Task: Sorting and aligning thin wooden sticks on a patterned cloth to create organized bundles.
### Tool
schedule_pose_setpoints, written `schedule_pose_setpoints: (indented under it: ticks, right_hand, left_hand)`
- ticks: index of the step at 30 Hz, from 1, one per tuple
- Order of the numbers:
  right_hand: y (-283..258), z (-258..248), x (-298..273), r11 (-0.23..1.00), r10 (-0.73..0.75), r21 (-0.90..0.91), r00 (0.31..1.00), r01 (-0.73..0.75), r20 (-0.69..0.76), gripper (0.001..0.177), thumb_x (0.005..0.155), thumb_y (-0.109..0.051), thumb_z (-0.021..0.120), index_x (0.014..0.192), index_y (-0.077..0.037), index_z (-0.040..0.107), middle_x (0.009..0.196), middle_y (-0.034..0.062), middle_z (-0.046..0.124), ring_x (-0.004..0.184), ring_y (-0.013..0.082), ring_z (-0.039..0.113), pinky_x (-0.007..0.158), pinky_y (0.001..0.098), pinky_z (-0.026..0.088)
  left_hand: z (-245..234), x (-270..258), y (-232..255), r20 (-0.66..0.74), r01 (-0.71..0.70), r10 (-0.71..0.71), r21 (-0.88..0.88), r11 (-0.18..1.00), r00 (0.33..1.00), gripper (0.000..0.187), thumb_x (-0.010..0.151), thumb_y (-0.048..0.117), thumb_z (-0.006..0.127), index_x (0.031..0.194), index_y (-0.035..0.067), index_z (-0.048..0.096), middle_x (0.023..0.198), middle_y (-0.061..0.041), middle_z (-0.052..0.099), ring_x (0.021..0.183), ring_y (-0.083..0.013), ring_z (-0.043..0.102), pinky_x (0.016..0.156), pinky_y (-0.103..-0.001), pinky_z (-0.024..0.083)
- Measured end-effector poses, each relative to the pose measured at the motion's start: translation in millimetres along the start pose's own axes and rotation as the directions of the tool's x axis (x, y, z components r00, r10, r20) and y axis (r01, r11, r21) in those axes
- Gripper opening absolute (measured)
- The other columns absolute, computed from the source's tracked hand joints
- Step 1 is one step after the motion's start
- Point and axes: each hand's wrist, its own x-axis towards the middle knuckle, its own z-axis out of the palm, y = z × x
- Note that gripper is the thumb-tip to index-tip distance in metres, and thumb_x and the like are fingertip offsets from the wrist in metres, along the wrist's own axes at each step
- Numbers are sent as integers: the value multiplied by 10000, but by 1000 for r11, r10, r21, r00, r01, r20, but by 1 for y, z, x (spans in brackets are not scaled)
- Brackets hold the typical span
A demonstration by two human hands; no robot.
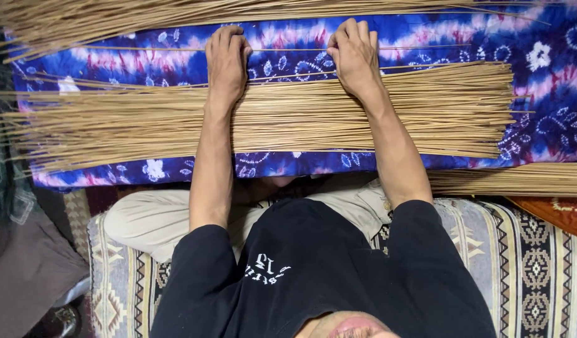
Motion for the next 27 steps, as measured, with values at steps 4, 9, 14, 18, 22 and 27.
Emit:
schedule_pose_setpoints:
  ticks: [4,9,14,18,22,27]
  right_hand:
    - [10,15,-1,989,-93,-122,994,87,-49,167,1101,-147,511,976,-67,588,946,101,465,855,231,406,777,384,329]
    - [30,-19,3,988,-66,-152,959,24,-277,191,1076,-96,509,982,-96,675,889,58,622,791,194,487,876,382,350]
    - [25,-55,-5,968,-79,-250,933,-12,-350,210,1007,20,638,1061,-84,812,967,55,676,937,238,542,1076,462,288]
    - [33,-51,-16,970,-57,-241,948,-22,-315,224,1008,47,648,1091,-79,814,978,62,700,956,245,577,1132,498,255]
    - [15,-58,-23,968,-8,-234,919,-92,-394,56,984,-60,763,964,-77,813,1054,82,608,1027,284,508,1060,539,293]
    - [-8,-66,-32,966,-47,-251,901,-69,-431,82,1004,-91,769,1061,-114,824,825,33,665,777,185,531,1012,417,325]
  left_hand:
    - [-10,-1,8,-54,0,0,3,1000,999,118,1032,158,639,1044,51,592,1235,-123,576,1188,-295,516,1029,-458,359]
    - [2,-3,-9,-76,48,-40,114,992,996,161,1071,238,595,1160,117,654,1135,-70,634,1142,-253,566,1090,-568,243]
    - [-14,3,-11,-183,36,-15,110,993,983,230,986,250,769,1191,152,735,1068,-46,608,1030,-231,563,1109,-562,223]
    - [-23,5,-1,-282,-3,94,306,952,955,356,989,12,683,1233,260,757,1069,18,659,1037,-167,605,1182,-513,191]
    - [-47,0,24,-278,-50,175,404,913,944,305,995,55,705,1209,262,772,1046,28,665,983,-157,573,1072,-460,254]
    - [-76,-26,51,-290,-53,165,356,933,943,318,1001,53,674,1230,259,755,1025,13,692,893,-150,562,948,-385,324]
